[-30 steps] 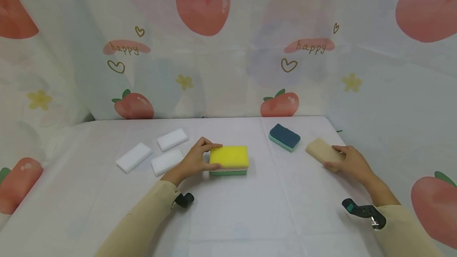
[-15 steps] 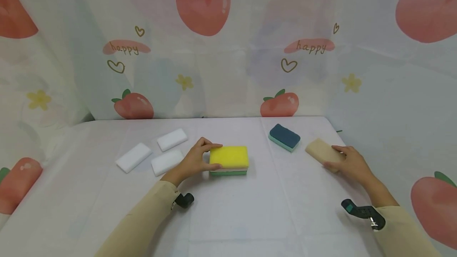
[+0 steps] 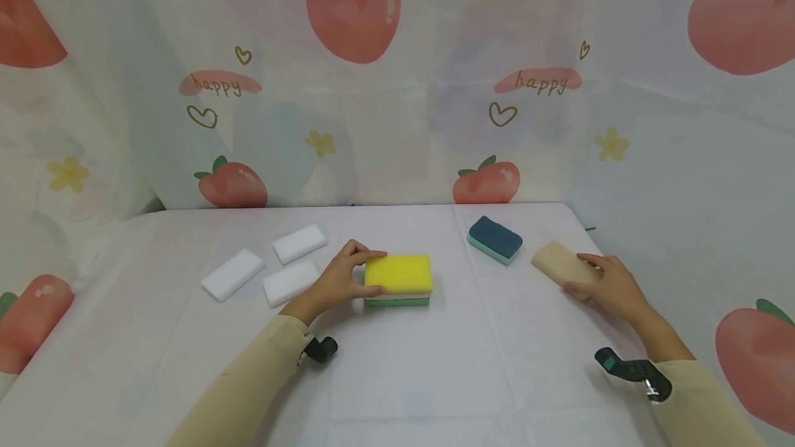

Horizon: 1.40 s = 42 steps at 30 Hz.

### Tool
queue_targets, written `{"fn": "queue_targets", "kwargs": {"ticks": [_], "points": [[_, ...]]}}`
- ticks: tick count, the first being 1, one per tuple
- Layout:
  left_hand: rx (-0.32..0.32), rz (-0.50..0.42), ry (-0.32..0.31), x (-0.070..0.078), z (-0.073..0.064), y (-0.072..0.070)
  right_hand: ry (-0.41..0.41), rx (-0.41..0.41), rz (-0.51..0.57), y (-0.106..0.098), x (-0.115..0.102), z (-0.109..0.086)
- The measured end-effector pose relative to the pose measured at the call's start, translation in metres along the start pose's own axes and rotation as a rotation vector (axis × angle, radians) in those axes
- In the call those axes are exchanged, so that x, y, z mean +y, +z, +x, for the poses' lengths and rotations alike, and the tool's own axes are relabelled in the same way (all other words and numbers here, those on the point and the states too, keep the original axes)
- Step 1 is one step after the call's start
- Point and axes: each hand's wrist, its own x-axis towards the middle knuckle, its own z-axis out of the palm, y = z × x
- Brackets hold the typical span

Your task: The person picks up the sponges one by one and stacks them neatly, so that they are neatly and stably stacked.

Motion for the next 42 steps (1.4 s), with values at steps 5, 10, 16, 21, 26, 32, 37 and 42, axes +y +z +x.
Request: {"fn": "queue_targets", "kwargs": {"ticks": [5, 10, 16, 21, 26, 32, 37, 42], "points": [[0.005, -0.006, -0.002, 0.001, 0.000, -0.001, -0.005, 0.000, -0.003, -0.001, -0.002, 0.001], [0.000, 0.008, -0.005, 0.001, 0.000, -0.001, -0.005, 0.004, -0.007, 0.000, -0.001, 0.002], [-0.010, 0.013, -0.007, 0.002, 0.000, -0.002, -0.024, 0.016, -0.008, 0.001, 0.003, 0.003], [-0.009, 0.026, -0.015, 0.001, -0.001, -0.004, -0.028, 0.012, -0.007, 0.002, 0.002, 0.005], [-0.018, 0.029, -0.002, -0.001, 0.001, -0.004, -0.012, 0.004, -0.018, 0.000, 0.001, 0.005], [-0.024, 0.020, 0.012, 0.000, 0.001, -0.004, -0.015, 0.005, -0.022, -0.001, 0.001, 0.006], [-0.023, 0.020, 0.017, -0.001, 0.001, -0.004, -0.032, 0.007, -0.027, -0.004, -0.001, 0.006], [-0.027, 0.024, 0.022, -0.001, 0.000, -0.004, -0.039, -0.007, -0.037, -0.008, -0.005, 0.003]]}}
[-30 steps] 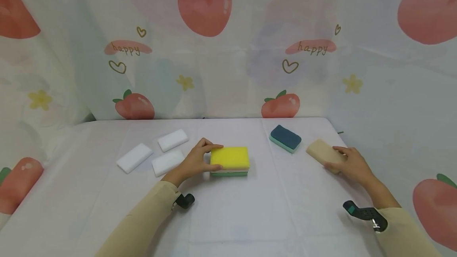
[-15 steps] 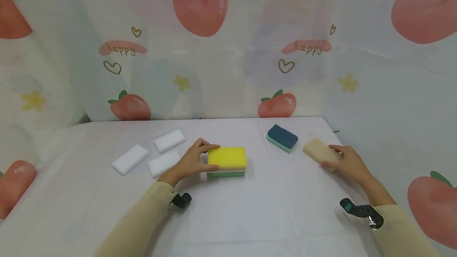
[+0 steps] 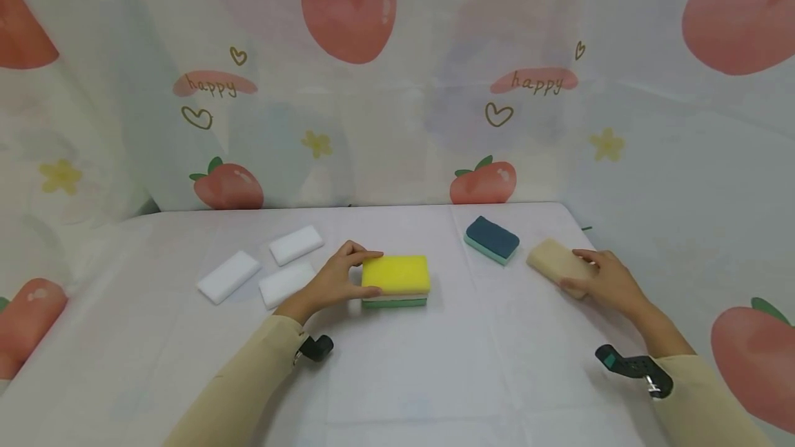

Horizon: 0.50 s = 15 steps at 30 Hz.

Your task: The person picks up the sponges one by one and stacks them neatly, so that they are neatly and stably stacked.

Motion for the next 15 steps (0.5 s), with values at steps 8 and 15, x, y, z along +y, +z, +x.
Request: {"fn": "queue_targets", "kwargs": {"ticks": [8, 15], "points": [[0.004, 0.025, 0.027, -0.0004, 0.0004, 0.0000, -0.018, -0.001, -0.011, -0.0067, -0.0022, -0.0027], [-0.004, 0.006, 0.003, 0.0011, -0.0003, 0.0000, -0.051, 0.017, -0.014, -0.0104, -0.0052, -0.0018]]}}
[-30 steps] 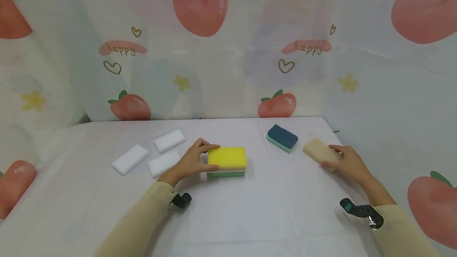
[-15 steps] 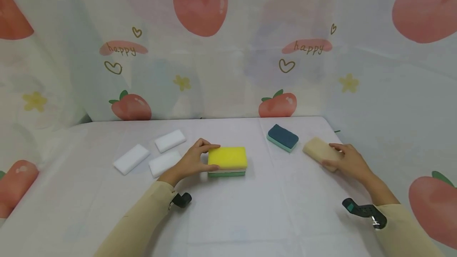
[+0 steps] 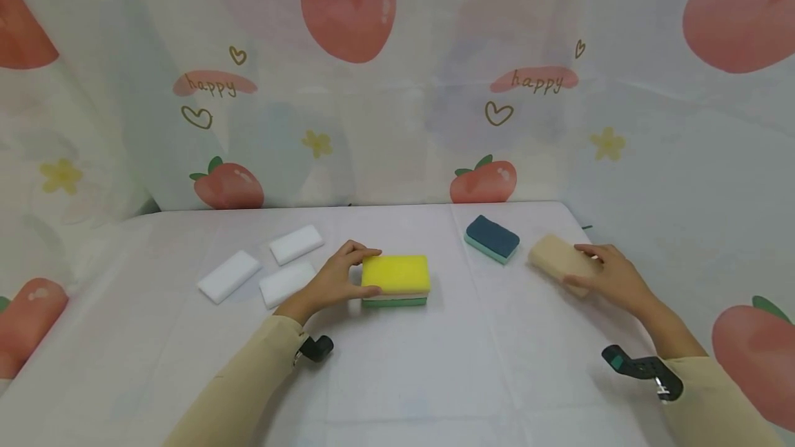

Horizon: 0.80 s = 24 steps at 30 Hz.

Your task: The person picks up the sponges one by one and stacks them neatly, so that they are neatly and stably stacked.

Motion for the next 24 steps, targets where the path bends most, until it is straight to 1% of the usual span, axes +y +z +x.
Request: {"fn": "queue_targets", "kwargs": {"ticks": [4, 9, 24], "points": [[0.001, -0.005, -0.011, 0.001, -0.001, 0.000, -0.021, 0.007, 0.017, -0.005, -0.008, 0.000], [0.002, -0.005, -0.009, 0.000, -0.001, 0.000, -0.039, 0.012, 0.021, -0.009, -0.016, 0.000], [0.010, 0.013, -0.007, -0.002, 0.001, 0.002, -0.082, 0.026, 0.023, -0.013, -0.028, 0.001]]}}
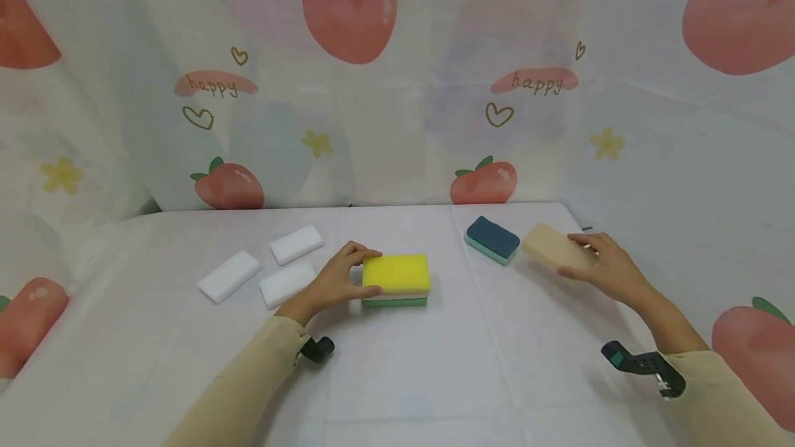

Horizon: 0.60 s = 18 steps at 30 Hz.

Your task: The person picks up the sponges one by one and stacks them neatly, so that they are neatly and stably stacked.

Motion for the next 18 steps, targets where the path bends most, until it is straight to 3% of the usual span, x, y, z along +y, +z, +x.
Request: {"fn": "queue_targets", "kwargs": {"ticks": [18], "points": [[0.009, -0.004, -0.017, -0.001, -0.001, 0.002, -0.046, -0.019, 0.013, 0.002, -0.032, 0.005]]}}
